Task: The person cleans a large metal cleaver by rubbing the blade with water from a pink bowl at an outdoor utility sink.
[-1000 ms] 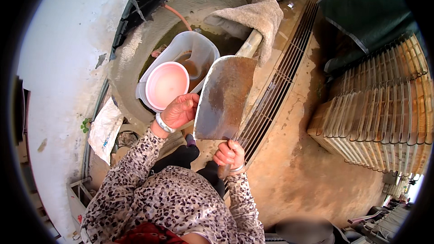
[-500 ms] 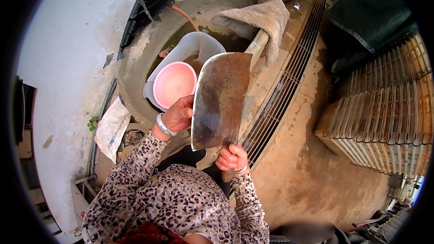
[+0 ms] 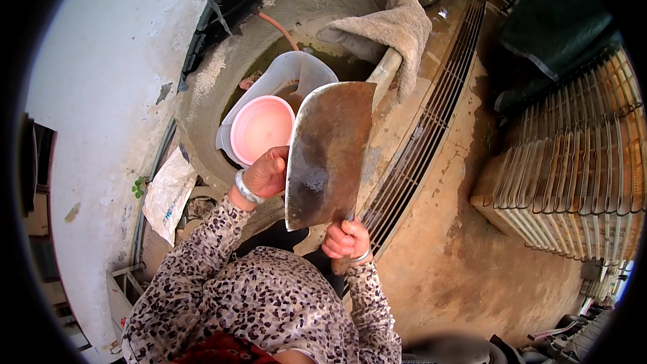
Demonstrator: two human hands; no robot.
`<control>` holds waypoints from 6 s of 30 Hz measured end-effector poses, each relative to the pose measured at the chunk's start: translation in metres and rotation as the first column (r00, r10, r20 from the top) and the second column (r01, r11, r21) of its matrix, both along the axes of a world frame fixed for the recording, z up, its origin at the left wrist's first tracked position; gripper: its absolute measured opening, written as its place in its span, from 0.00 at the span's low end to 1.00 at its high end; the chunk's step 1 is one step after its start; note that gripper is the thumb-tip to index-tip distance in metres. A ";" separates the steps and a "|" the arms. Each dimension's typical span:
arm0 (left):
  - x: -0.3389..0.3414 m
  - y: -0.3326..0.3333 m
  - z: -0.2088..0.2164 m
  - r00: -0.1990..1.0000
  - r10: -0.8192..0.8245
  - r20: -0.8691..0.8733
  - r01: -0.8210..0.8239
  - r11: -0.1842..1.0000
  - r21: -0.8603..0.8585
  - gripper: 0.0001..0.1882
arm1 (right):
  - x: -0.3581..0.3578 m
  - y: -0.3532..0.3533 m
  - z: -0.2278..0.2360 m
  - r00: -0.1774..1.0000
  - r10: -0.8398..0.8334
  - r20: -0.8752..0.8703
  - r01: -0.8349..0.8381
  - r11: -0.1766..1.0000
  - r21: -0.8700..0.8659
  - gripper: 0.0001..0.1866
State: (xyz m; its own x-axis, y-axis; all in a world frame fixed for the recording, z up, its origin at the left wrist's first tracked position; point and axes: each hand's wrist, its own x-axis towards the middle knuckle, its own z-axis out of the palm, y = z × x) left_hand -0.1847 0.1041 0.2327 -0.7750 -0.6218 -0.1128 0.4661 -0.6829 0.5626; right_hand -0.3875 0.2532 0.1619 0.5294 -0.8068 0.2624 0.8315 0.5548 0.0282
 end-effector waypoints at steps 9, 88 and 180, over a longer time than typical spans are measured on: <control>0.002 -0.004 0.001 0.998 0.050 0.025 -0.049 0.998 -0.047 0.33 | 0.005 0.010 -0.005 0.999 -0.006 -0.032 0.008 0.997 0.076 0.09; -0.123 -0.111 -0.361 0.419 0.794 0.441 0.525 0.184 -0.831 0.45 | 0.010 -0.124 -0.283 0.121 0.134 -0.984 0.750 0.636 0.179 0.10; -0.134 -0.149 -0.342 0.383 0.829 0.408 0.488 0.193 -0.851 0.42 | -0.005 -0.165 -0.271 0.088 0.092 -0.992 0.737 0.664 0.127 0.07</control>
